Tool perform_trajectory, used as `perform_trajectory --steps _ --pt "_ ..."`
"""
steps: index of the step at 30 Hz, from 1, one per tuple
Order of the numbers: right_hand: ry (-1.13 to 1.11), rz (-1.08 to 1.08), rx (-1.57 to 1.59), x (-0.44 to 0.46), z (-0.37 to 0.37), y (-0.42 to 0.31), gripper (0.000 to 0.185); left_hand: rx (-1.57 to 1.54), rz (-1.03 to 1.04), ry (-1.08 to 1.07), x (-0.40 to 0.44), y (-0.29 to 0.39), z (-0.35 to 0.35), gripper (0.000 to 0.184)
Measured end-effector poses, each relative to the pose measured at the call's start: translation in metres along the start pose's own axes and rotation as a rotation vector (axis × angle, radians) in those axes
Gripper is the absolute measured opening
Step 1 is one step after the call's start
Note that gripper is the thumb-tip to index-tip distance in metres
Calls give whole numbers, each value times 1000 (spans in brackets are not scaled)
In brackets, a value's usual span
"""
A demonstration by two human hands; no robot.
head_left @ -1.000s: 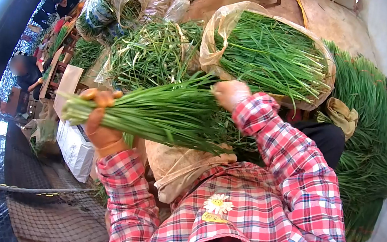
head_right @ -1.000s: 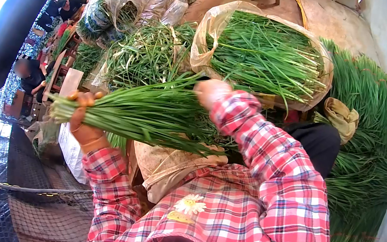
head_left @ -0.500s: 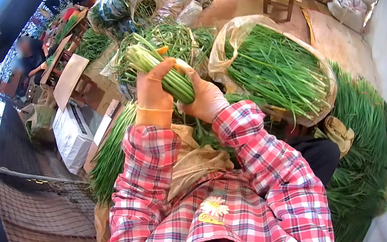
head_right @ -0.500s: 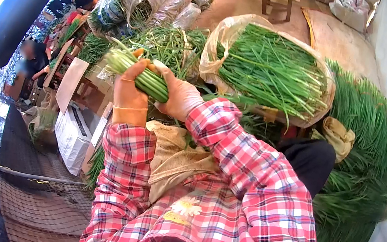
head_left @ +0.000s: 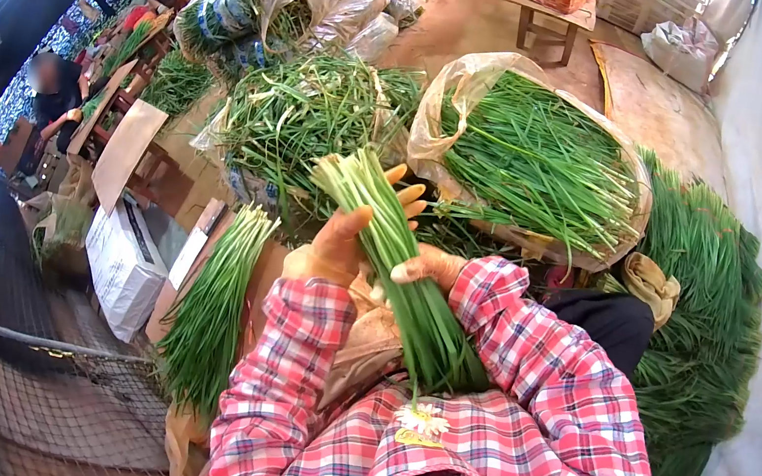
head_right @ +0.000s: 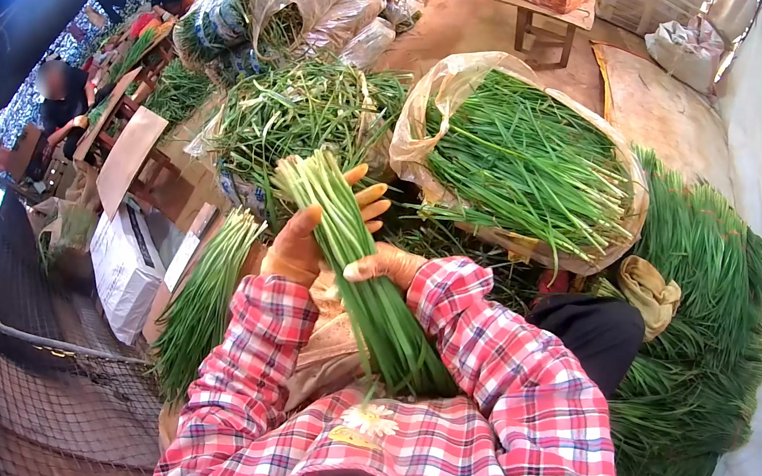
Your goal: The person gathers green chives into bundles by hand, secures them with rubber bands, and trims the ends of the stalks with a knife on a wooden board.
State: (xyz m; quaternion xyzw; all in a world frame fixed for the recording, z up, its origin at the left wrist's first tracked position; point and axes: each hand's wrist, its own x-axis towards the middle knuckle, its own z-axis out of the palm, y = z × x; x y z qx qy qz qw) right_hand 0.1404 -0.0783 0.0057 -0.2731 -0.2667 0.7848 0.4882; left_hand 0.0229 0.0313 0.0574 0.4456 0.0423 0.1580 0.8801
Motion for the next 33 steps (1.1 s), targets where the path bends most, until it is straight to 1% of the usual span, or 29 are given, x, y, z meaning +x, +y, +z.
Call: perform_trajectory --steps 1,3,5,6,7,9,11,12,13,15,16,17,19,21,23,24,25,27,29,31,32,33 --pt "-10 0 20 7 1 6 74 -57 -4 10 5 -2 2 87" --pt "-22 21 3 3 -7 6 74 -3 -17 144 4 -2 6 76" --pt "124 45 -198 -9 7 -13 72 -46 -28 289 -3 2 12 59" --pt "135 100 -404 -10 -4 -20 75 -41 3 340 -4 3 15 55" --pt "132 101 -411 -10 -4 -27 75 -40 11 340 -6 5 14 55" --pt "330 -325 -284 -13 1 -41 57 46 24 316 -11 8 11 55" --pt "417 -488 -483 -18 13 -64 49 50 24 333 -9 4 18 53" --pt "404 -433 -589 -17 21 -73 48 67 -17 314 -7 4 18 54" --pt "407 -435 -589 -16 23 -79 48 84 -58 292 -6 4 19 55" --pt "319 -188 -670 -16 24 -87 46 50 -54 281 -6 4 22 56" --pt "282 -283 -692 -12 21 -87 40 15 -47 275 -6 3 23 57" --pt "284 -280 -695 -12 18 -87 40 11 -46 273 -6 3 24 57" --pt "247 -331 -705 -12 16 -86 32 -27 -31 211 -8 3 25 59" --pt "271 -304 -699 -11 14 -84 29 -20 -53 185 -11 0 17 59" --pt "319 -257 -689 -10 15 -81 23 7 -85 234 -12 -2 16 57" --pt "426 -181 -697 -9 18 -80 21 -11 -114 269 -11 -3 14 51" --pt "429 -178 -695 -6 17 -77 21 -15 -117 269 -10 -4 14 51" --pt "604 -442 -1151 -2 14 -70 21 63 -5 342 -10 -6 14 45" --pt "643 -436 -1127 -4 21 -72 24 61 13 374 -10 -4 16 42" --pt "739 -480 -851 -7 28 -74 24 60 56 436 -14 -1 21 37" --pt "705 -442 -730 -6 22 -75 21 57 64 461 -16 2 24 35" --pt "641 -449 -599 -9 19 -79 23 56 58 464 -18 2 21 35"
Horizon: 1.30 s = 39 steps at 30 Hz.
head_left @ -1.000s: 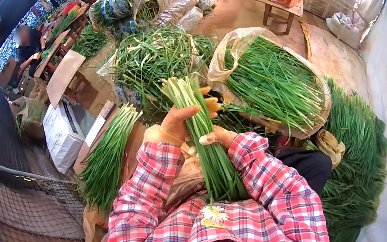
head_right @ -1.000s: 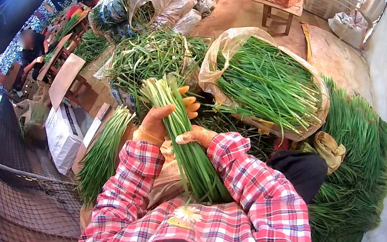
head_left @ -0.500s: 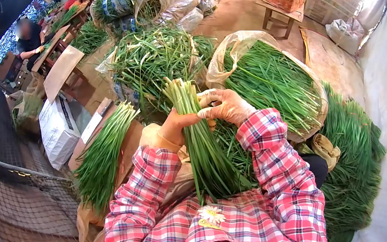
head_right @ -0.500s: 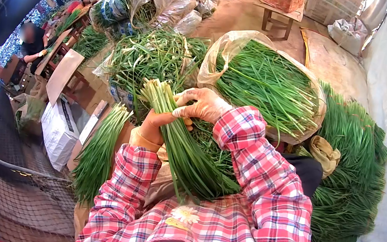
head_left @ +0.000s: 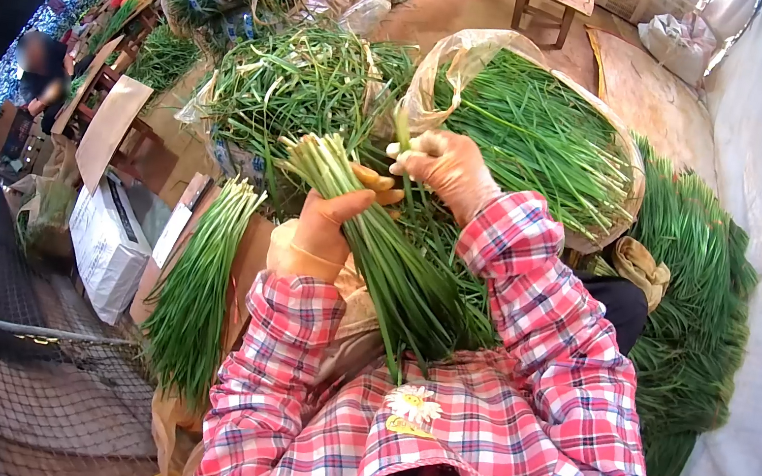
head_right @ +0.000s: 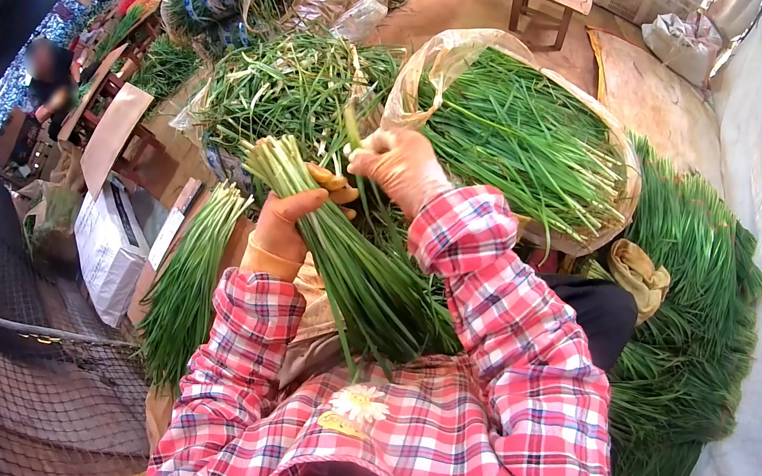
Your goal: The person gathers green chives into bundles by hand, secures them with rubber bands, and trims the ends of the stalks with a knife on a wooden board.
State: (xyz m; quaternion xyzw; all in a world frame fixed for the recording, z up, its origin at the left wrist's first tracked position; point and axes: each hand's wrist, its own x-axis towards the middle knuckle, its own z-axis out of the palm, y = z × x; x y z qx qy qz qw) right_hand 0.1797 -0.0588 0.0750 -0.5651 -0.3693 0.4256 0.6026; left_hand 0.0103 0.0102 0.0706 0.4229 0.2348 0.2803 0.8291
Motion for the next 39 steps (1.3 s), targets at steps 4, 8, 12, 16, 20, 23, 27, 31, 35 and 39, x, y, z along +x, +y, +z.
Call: perform_trajectory --steps 4,8,12,16,20,23,27,31,35,39 --pt "-74 16 558 3 -29 3 22 26 118 66 -7 26 -15 31" --pt "17 -60 121 -10 -65 14 17 -165 530 89 -1 81 -77 32" --pt "-676 145 -1611 -6 -90 102 23 -88 795 263 -8 146 -131 26" --pt "-238 -177 -462 -5 -51 48 47 -47 847 248 -9 164 -128 24" --pt "-3 -799 -696 -3 25 -26 61 -21 799 259 15 156 -80 21" --pt "-451 -173 -1274 5 43 46 47 -49 750 280 23 174 -72 19" --pt "-794 441 -1555 -12 -52 213 29 -25 893 232 3 232 -115 20" --pt "-533 411 -1027 -47 -111 205 33 -51 992 232 -25 259 -144 21" --pt "-416 571 -921 -50 -110 189 39 71 1054 332 -64 294 -160 21" --pt "-460 553 -908 -57 -99 203 40 417 1022 464 -144 352 -145 26"
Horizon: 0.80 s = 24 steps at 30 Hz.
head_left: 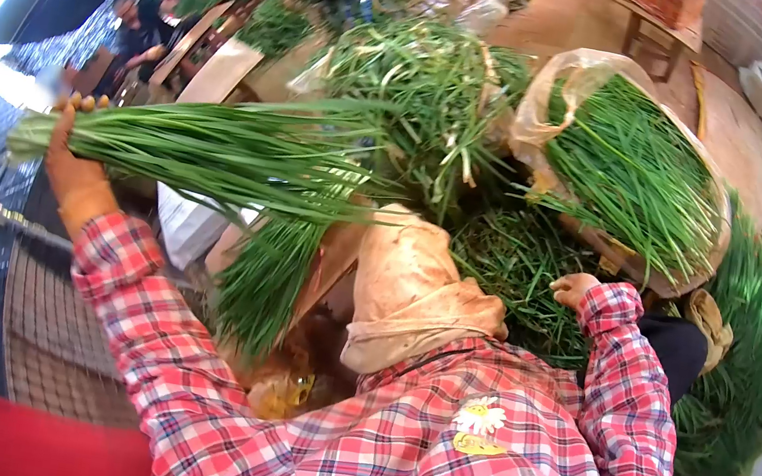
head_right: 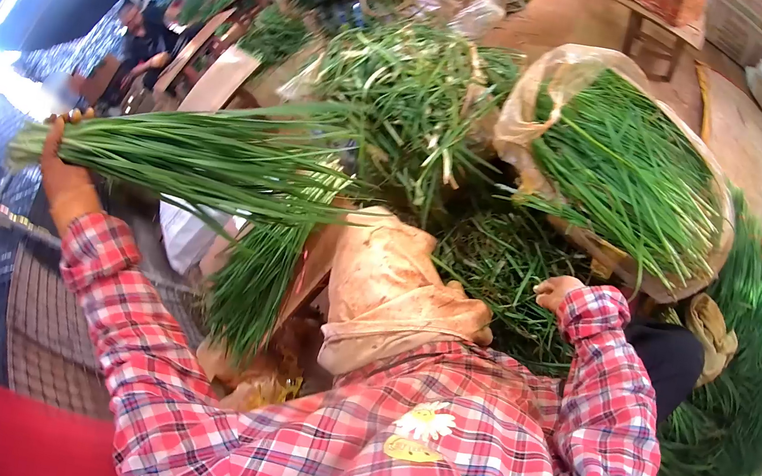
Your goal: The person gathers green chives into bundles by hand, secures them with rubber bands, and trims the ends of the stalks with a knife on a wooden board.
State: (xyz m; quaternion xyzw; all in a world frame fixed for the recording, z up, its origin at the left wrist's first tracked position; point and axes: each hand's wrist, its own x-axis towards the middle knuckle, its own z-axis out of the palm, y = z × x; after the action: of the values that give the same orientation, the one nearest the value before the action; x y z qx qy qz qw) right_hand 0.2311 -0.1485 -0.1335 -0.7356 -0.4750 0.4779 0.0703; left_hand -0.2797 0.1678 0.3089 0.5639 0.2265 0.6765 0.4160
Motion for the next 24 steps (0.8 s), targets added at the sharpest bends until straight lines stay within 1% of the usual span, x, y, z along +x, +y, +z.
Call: perform_trajectory --steps 1,2,3,5,7,9,10,11,12,13,15,17,18,19,20,21,23,24 --pt "-31 -17 -75 5 4 1 41 92 20 -13 -8 25 6 28" --pt "-64 29 -34 13 11 5 41 310 21 0 -24 45 25 29" --pt "-86 50 -55 9 10 -1 40 435 16 -96 -26 44 18 28" --pt "-92 32 -9 5 12 -13 40 792 -53 -186 -20 44 16 28" --pt "-102 32 21 6 16 -18 40 1144 49 -404 -15 7 -1 32" --pt "-110 -10 101 7 20 -16 40 1333 315 -537 -32 -62 -16 32" --pt "-114 0 134 5 17 -18 40 1503 229 -659 -39 -103 -35 27" --pt "-106 57 191 -6 12 -32 39 1633 -9 -585 -72 -115 -4 22" --pt "-103 83 178 -12 8 -41 39 1669 -159 -595 -92 -138 1 21" --pt "-92 110 160 -15 1 -48 38 1701 -18 -638 -112 -182 -16 20" --pt "-75 219 186 -13 -12 -59 37 1692 -224 -727 -145 -232 -7 18" --pt "-43 120 132 -18 -31 -71 37 1726 -301 -751 -161 -278 -9 17" --pt "-52 126 110 -12 -37 -77 37 1703 -280 -755 -169 -299 -16 16" --pt "-33 86 210 -6 -45 -85 37 1681 -252 -753 -173 -314 -19 16" --pt "-20 50 315 -6 -51 -107 36 1677 -217 -726 -172 -317 -18 15" --pt "-25 15 358 -8 -59 -133 38 1679 -238 -719 -169 -317 -19 15" --pt "-76 -144 447 -3 -70 -189 40 1597 -144 -672 -158 -317 -19 13" --pt "-106 -208 423 -12 -73 -230 40 1636 -214 -720 -149 -303 -19 26"
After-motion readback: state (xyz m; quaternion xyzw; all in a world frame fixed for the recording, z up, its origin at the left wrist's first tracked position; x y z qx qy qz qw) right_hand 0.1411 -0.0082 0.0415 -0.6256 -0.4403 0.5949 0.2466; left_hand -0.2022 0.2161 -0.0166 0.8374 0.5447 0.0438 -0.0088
